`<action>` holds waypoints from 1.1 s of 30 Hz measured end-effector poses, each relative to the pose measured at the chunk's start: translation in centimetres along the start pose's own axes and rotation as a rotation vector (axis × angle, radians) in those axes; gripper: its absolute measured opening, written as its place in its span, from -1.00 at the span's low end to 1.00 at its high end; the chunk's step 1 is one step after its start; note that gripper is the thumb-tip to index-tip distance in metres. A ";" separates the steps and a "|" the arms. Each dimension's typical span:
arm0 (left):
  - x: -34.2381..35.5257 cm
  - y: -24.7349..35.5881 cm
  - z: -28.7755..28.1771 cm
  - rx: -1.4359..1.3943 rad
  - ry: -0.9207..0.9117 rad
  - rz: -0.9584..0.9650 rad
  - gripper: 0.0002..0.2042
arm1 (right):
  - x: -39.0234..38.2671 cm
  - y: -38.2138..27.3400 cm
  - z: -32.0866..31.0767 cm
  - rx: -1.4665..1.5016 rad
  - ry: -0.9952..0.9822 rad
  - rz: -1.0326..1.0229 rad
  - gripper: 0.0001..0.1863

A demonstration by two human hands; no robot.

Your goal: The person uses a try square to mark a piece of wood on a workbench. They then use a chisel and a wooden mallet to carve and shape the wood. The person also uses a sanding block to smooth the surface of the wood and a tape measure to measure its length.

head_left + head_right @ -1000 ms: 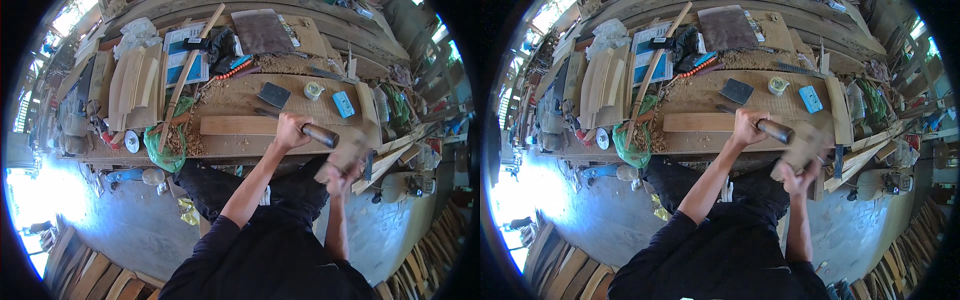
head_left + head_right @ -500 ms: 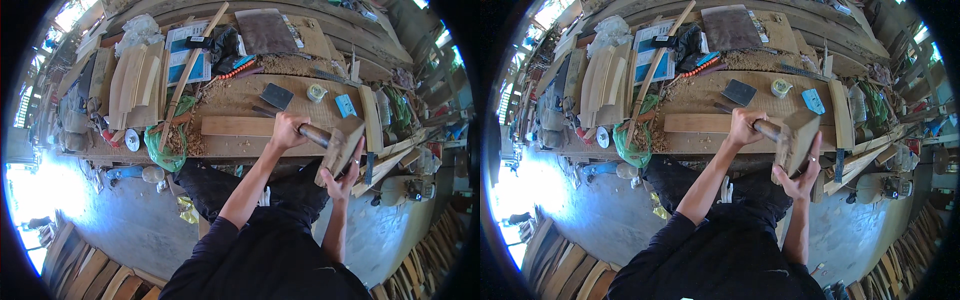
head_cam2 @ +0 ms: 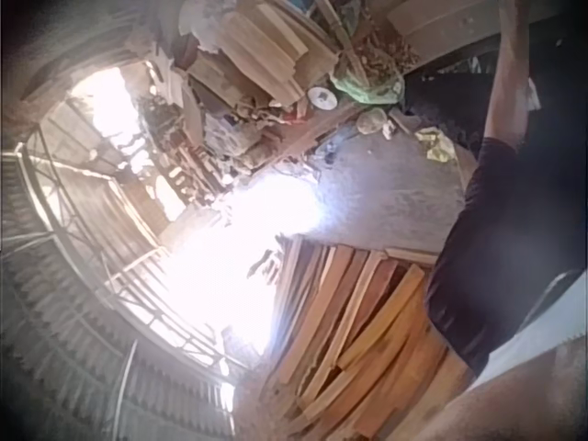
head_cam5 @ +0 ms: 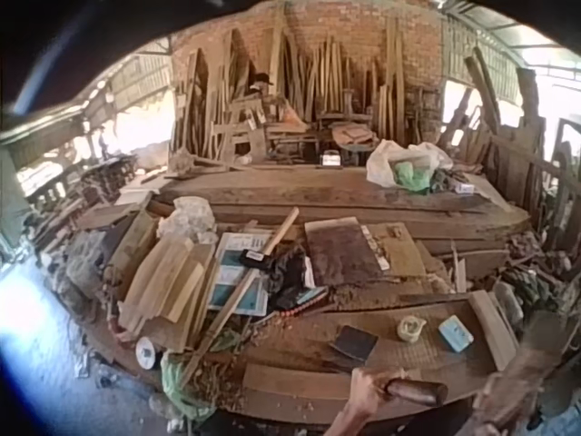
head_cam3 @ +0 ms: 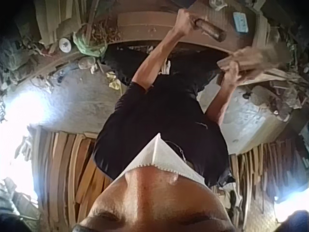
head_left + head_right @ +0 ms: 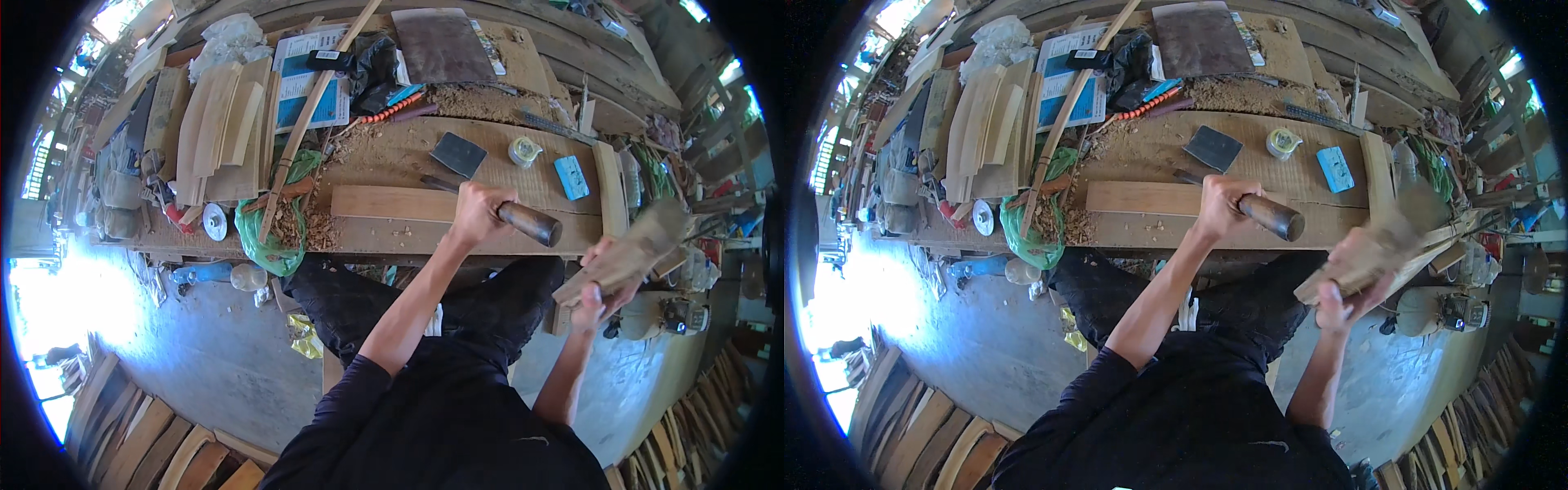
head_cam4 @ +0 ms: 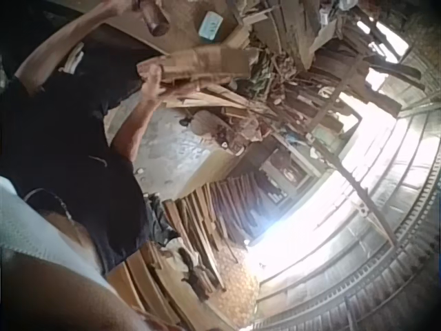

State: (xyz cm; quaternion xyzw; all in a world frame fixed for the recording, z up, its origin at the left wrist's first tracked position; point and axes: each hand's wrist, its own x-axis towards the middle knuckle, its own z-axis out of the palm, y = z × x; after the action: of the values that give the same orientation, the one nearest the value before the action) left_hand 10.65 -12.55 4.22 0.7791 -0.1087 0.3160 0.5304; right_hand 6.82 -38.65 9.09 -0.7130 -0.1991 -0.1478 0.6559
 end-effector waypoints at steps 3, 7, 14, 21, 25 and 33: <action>-0.3 -0.2 -0.2 0.036 -0.026 -0.002 -0.80 | 1.3 -1.5 2.5 -0.203 -0.147 -0.043 0.41; 0.2 0.3 -0.4 0.039 -0.026 -0.008 -0.81 | 0.9 -2.5 1.9 -0.245 -0.154 -0.031 0.38; 0.2 -0.9 -0.3 0.009 0.009 -0.015 -0.82 | 0.5 -3.1 4.6 -0.299 -0.159 0.001 0.45; -0.3 -0.6 -0.2 0.032 -0.020 0.014 -0.79 | -0.6 -2.7 4.1 -0.197 -0.112 -0.052 0.34; -0.3 -0.4 -0.2 0.042 -0.008 0.027 -0.78 | 1.0 -5.5 3.4 -0.345 -0.254 0.036 0.42; -0.6 0.8 1.4 -0.055 0.011 0.033 -0.83 | -1.6 -2.4 0.9 -0.231 0.069 -0.048 0.58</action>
State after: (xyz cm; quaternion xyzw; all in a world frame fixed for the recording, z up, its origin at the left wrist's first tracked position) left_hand 10.31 -14.24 4.08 0.7607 -0.1273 0.3258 0.5468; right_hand 4.28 -37.76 10.34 -0.7734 -0.1752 -0.2099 0.5719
